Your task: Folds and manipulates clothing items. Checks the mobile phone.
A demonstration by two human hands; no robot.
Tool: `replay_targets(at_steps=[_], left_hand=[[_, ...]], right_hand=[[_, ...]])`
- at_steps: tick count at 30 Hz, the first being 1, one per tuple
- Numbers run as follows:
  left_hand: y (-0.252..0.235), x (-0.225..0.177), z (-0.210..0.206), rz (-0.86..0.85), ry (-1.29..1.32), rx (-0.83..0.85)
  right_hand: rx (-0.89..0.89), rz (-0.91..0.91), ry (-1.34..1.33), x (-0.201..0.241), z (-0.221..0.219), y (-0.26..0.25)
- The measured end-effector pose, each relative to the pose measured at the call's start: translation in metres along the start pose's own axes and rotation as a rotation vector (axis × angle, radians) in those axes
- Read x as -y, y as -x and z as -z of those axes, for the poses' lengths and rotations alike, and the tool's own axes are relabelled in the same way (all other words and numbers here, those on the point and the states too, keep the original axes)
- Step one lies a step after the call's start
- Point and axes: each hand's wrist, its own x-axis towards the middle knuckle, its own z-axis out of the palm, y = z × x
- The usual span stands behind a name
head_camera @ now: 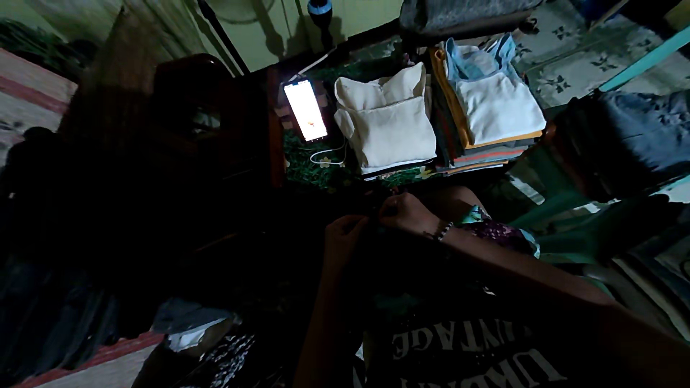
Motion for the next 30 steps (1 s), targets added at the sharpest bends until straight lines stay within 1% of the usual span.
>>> replay_targets(at_steps=[2, 7, 11, 14, 18, 20, 23, 25, 27, 30], left_hand=[[0.0, -0.003, -0.002, 0.004, -0.053, -0.004], [-0.003, 0.001, -0.005, -0.063, -0.175, -0.012], [-0.001, -0.003, -0.003, -0.067, -0.185, -0.005], [0.002, -0.007, 0.004, -0.068, -0.241, -0.008], [0.01, -0.022, 0.009, -0.081, -0.229, 0.005], [0.013, -0.026, 0.01, -0.075, -0.221, 0.041], [0.016, -0.026, 0.006, -0.072, -0.223, 0.076], [0.018, -0.029, 0.004, -0.082, -0.244, 0.07], [0.022, -0.031, 0.002, -0.147, -0.234, 0.022], [0.023, -0.029, 0.004, -0.322, -0.097, -0.061]], right_hand=[[-0.001, 0.016, -0.027, -0.002, 0.0, 0.0], [-0.006, 0.048, -0.076, -0.005, -0.002, 0.001], [-0.008, 0.051, -0.051, -0.006, -0.003, 0.0], [0.01, 0.077, 0.013, -0.005, 0.002, -0.001], [0.019, 0.036, -0.027, -0.003, 0.007, -0.002], [0.024, 0.085, -0.025, -0.004, 0.008, -0.003], [0.104, 0.249, 0.091, 0.001, 0.011, 0.0], [0.11, 0.312, 0.156, 0.002, 0.01, 0.0], [0.096, 0.278, 0.196, 0.002, 0.009, 0.001], [0.086, 0.18, 0.215, 0.005, 0.008, 0.003]])
